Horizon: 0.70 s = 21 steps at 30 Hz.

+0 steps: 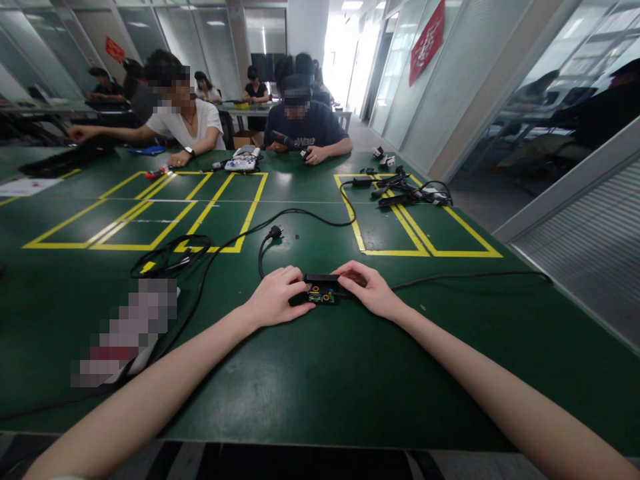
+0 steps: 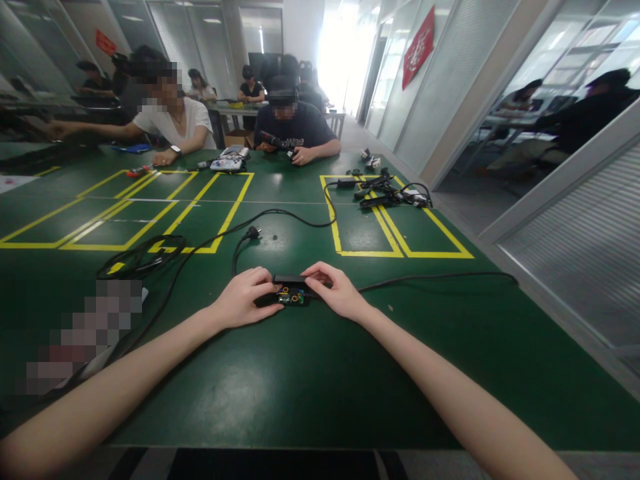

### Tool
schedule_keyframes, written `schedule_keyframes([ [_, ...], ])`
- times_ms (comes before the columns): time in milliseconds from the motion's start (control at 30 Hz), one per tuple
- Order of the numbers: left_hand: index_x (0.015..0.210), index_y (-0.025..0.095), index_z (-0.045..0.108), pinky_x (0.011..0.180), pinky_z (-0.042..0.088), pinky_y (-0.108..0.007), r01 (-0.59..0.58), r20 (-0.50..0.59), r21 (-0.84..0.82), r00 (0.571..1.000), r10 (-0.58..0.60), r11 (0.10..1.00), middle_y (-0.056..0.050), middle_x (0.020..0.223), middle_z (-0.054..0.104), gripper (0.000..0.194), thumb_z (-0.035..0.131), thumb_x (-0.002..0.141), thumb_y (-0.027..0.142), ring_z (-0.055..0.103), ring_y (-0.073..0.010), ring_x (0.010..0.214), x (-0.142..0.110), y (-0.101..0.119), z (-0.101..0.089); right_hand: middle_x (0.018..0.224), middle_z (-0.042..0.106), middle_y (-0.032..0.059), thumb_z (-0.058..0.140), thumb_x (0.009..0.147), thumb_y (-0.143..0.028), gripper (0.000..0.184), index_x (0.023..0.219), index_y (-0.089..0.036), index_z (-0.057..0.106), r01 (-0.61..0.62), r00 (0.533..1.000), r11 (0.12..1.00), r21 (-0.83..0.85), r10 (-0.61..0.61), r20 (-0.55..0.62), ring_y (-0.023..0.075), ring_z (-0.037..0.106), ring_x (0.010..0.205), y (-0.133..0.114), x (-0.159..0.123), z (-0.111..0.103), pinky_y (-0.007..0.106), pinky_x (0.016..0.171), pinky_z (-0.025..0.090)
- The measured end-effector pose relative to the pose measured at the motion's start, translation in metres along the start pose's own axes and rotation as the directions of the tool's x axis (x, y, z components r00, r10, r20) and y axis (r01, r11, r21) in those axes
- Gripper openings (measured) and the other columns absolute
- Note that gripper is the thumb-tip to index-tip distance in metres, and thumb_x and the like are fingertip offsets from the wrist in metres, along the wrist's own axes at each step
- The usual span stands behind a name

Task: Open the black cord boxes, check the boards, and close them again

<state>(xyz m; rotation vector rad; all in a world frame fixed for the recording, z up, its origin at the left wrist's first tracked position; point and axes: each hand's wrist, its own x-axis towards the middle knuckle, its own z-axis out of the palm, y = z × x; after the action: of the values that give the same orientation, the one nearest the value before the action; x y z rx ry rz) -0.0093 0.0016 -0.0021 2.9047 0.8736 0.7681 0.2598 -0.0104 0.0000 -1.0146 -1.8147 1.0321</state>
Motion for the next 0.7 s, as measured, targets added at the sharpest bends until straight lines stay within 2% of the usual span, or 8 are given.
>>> schedule_keyframes([
  [167, 0.092, 0.019, 0.064, 0.076, 0.051, -0.033, 0.022, -0.032, -0.007, 0.999, -0.022, 1.000, -0.007, 0.098, 0.062, 0.022, 0.069, 0.091, 0.041, 0.060, -0.0209, 0.087, -0.0010, 0.0020, -0.0012, 0.101, 0.075, 0.0063, 0.068, 0.093, -0.039, 0.019, 0.100, -0.021, 0.071, 0.048, 0.998, 0.998, -0.028, -0.047, 0.040, 0.0220, 0.071, 0.093, -0.0035, -0.0016, -0.0012, 0.039, 0.086, 0.060],
  [267, 0.090, 0.020, 0.057, 0.078, 0.053, -0.034, 0.084, -0.048, -0.067, 0.995, -0.087, 0.994, -0.007, 0.102, 0.064, 0.026, 0.073, 0.086, 0.040, 0.063, -0.0217, 0.090, -0.0001, 0.0031, -0.0016, 0.104, 0.074, 0.0072, 0.070, 0.092, -0.038, 0.018, 0.096, -0.021, 0.070, 0.092, 0.995, 0.995, -0.030, -0.090, 0.042, 0.0221, 0.071, 0.093, -0.0033, -0.0022, -0.0014, 0.038, 0.082, 0.059],
  [400, 0.112, 0.021, 0.056, 0.091, 0.056, -0.040, 0.154, -0.047, -0.164, 0.985, -0.164, 0.974, -0.009, 0.118, 0.067, 0.045, 0.081, 0.078, 0.040, 0.067, -0.0263, 0.106, 0.0016, 0.0029, -0.0013, 0.105, 0.074, 0.0077, 0.071, 0.092, -0.037, 0.017, 0.094, -0.021, 0.070, 0.104, 0.994, 0.994, -0.024, -0.103, 0.035, 0.0221, 0.071, 0.095, -0.0025, -0.0031, -0.0024, 0.038, 0.082, 0.059],
  [500, 0.128, 0.023, 0.055, 0.096, 0.056, -0.043, 0.168, -0.003, -0.169, 0.985, -0.171, 0.971, -0.009, 0.120, 0.070, 0.057, 0.080, 0.080, 0.039, 0.069, -0.0276, 0.107, 0.0021, 0.0023, -0.0008, 0.105, 0.074, 0.0079, 0.071, 0.091, -0.037, 0.017, 0.093, -0.021, 0.070, 0.110, 0.994, 0.994, -0.009, -0.110, 0.030, 0.0220, 0.071, 0.094, -0.0022, -0.0035, -0.0029, 0.038, 0.082, 0.059],
  [600, 0.129, 0.022, 0.058, 0.092, 0.056, -0.042, 0.152, 0.040, -0.165, 0.988, -0.148, 0.975, -0.008, 0.112, 0.073, 0.051, 0.077, 0.084, 0.039, 0.070, -0.0266, 0.101, 0.0027, 0.0024, -0.0015, 0.106, 0.074, 0.0085, 0.072, 0.091, -0.034, 0.014, 0.094, -0.021, 0.070, 0.145, 0.988, 0.989, -0.006, -0.145, 0.044, 0.0217, 0.071, 0.093, -0.0030, -0.0038, -0.0026, 0.038, 0.080, 0.060],
  [700, 0.119, 0.021, 0.062, 0.084, 0.057, -0.038, 0.129, 0.054, -0.184, 0.991, -0.121, 0.974, -0.007, 0.104, 0.073, 0.039, 0.075, 0.086, 0.036, 0.070, -0.0246, 0.094, 0.0036, 0.0028, -0.0033, 0.106, 0.074, 0.0085, 0.072, 0.089, -0.029, 0.009, 0.094, -0.021, 0.070, 0.188, 0.981, 0.982, -0.034, -0.186, 0.058, 0.0217, 0.070, 0.093, -0.0051, -0.0043, -0.0020, 0.038, 0.080, 0.060],
])
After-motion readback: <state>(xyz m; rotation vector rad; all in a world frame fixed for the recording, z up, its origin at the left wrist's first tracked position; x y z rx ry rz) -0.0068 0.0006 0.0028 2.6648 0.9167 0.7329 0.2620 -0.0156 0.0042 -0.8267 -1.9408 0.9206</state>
